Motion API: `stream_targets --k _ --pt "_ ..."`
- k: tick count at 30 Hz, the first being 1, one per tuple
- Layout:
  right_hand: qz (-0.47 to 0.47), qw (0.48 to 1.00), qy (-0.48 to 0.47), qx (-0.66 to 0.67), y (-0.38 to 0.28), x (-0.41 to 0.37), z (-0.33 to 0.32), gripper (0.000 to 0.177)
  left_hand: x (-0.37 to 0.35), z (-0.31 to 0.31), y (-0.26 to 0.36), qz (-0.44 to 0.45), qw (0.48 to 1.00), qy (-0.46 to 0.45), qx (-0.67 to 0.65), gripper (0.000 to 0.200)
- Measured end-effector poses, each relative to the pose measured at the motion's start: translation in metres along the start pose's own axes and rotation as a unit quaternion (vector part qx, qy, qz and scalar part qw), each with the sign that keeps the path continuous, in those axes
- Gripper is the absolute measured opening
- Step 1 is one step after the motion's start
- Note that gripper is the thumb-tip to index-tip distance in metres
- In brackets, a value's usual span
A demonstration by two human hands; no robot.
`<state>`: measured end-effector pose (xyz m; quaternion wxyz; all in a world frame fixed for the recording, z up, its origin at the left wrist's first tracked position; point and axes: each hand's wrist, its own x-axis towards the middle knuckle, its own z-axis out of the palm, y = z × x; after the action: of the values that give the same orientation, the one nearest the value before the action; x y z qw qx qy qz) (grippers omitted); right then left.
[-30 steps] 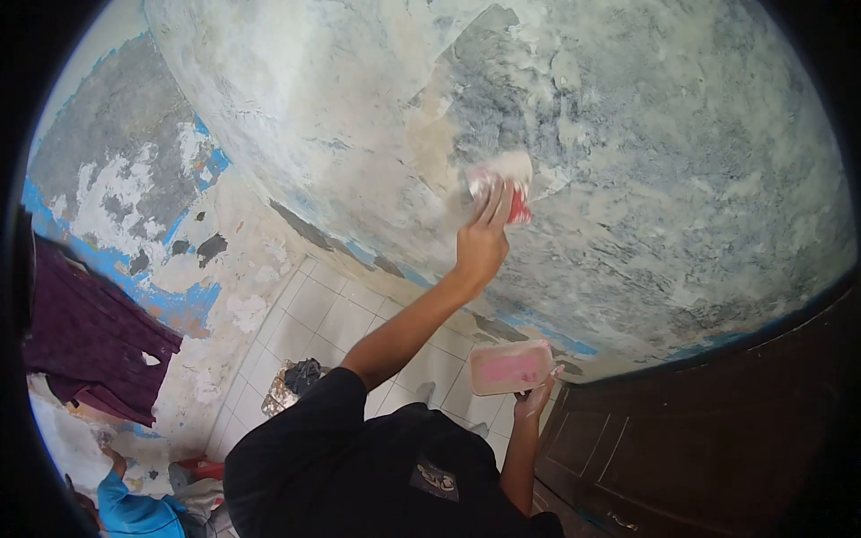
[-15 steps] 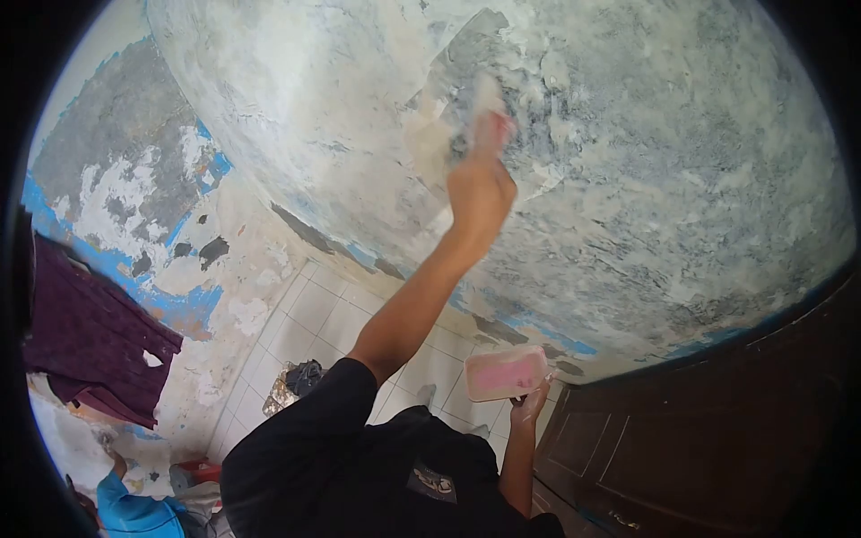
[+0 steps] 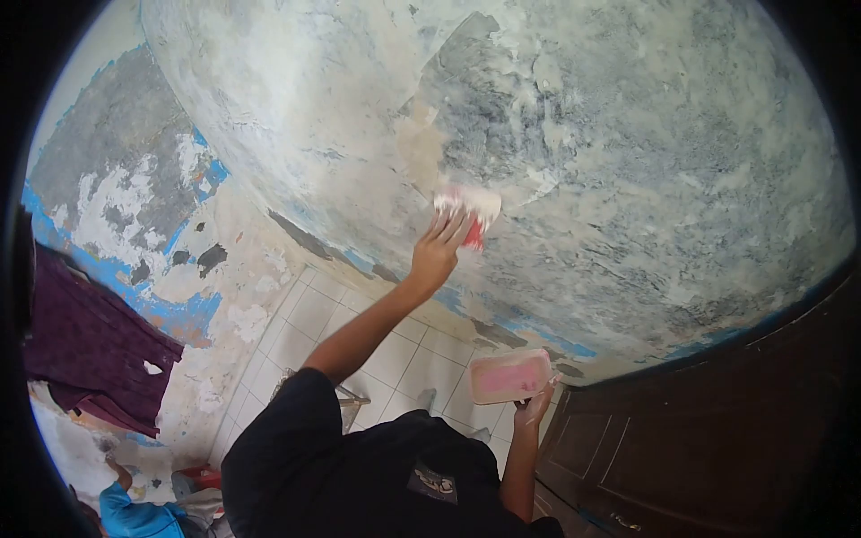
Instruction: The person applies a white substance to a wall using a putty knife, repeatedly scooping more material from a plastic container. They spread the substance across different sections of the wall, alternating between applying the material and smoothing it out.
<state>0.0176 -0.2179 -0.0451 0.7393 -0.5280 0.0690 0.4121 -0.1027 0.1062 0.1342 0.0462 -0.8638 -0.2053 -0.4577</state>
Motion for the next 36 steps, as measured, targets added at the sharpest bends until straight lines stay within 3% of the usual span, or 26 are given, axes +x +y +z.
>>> stream_targets --k 2,5,8,11,13,15,17,19,22,24,27,28,30,33,36 --pt "0.012 0.999 0.031 0.01 -0.005 -0.006 0.012 0.072 -0.025 -0.013 0.003 -0.07 0.992 -0.056 -0.088 0.065" --pt "0.017 0.999 0.031 0.001 -0.003 -0.001 0.012 0.073 -0.019 -0.035 0.003 -0.39 0.908 0.014 -0.153 0.058" --pt "0.019 1.0 0.011 -0.004 0.0 0.006 0.008 0.074 -0.013 0.005 -0.04 -0.39 0.85 0.284 -0.21 0.054" --pt "0.012 1.0 0.012 0.01 0.001 0.013 0.008 0.075 0.009 0.033 -0.027 -0.426 0.866 0.211 -0.159 0.059" --pt "0.015 0.999 0.025 0.017 -0.003 0.002 0.015 0.075 0.044 0.016 0.034 -0.432 0.852 0.185 -0.231 0.063" --pt "0.026 1.0 0.001 0.011 0.006 0.014 0.002 0.074 0.063 0.01 0.08 -0.375 0.843 0.232 -0.308 0.065" --pt "0.029 1.0 -0.002 0.0 0.009 0.021 -0.005 0.074 0.071 -0.018 0.102 -0.388 0.865 0.087 -0.306 0.065" --pt "0.024 1.0 0.015 -0.012 0.008 0.021 -0.003 0.074 0.08 -0.039 0.108 -0.347 0.886 0.038 -0.305 0.065" --pt "0.007 1.0 0.003 0.007 0.003 0.021 -0.001 0.073 0.089 -0.062 0.09 -0.239 0.921 0.154 -0.266 0.065" --pt "0.002 1.0 0.015 0.018 -0.001 0.023 0.002 0.071 0.115 -0.063 0.057 -0.201 0.915 0.296 -0.186 0.068" --pt "-0.002 1.0 -0.007 0.017 0.009 0.037 -0.013 0.071 0.112 -0.021 0.024 -0.129 0.977 0.161 0.056 0.071" --pt "-0.002 1.0 -0.021 0.011 0.014 0.043 -0.02 0.073 0.09 0.003 0.02 -0.106 0.989 0.089 0.057 0.074" --pt "-0.006 1.0 -0.011 0.025 0.008 0.03 -0.009 0.076 0.05 0.012 0.035 -0.06 0.996 0.058 0.042 0.072" --pt "0.017 1.0 -0.01 0.021 0.012 0.035 -0.003 0.08 0.01 -0.003 0.046 -0.083 0.993 0.009 -0.081 0.061" --pt "0.013 0.999 -0.031 0.013 0.014 0.042 -0.01 0.081 0.021 -0.026 0.041 -0.228 0.932 0.161 -0.231 0.038"
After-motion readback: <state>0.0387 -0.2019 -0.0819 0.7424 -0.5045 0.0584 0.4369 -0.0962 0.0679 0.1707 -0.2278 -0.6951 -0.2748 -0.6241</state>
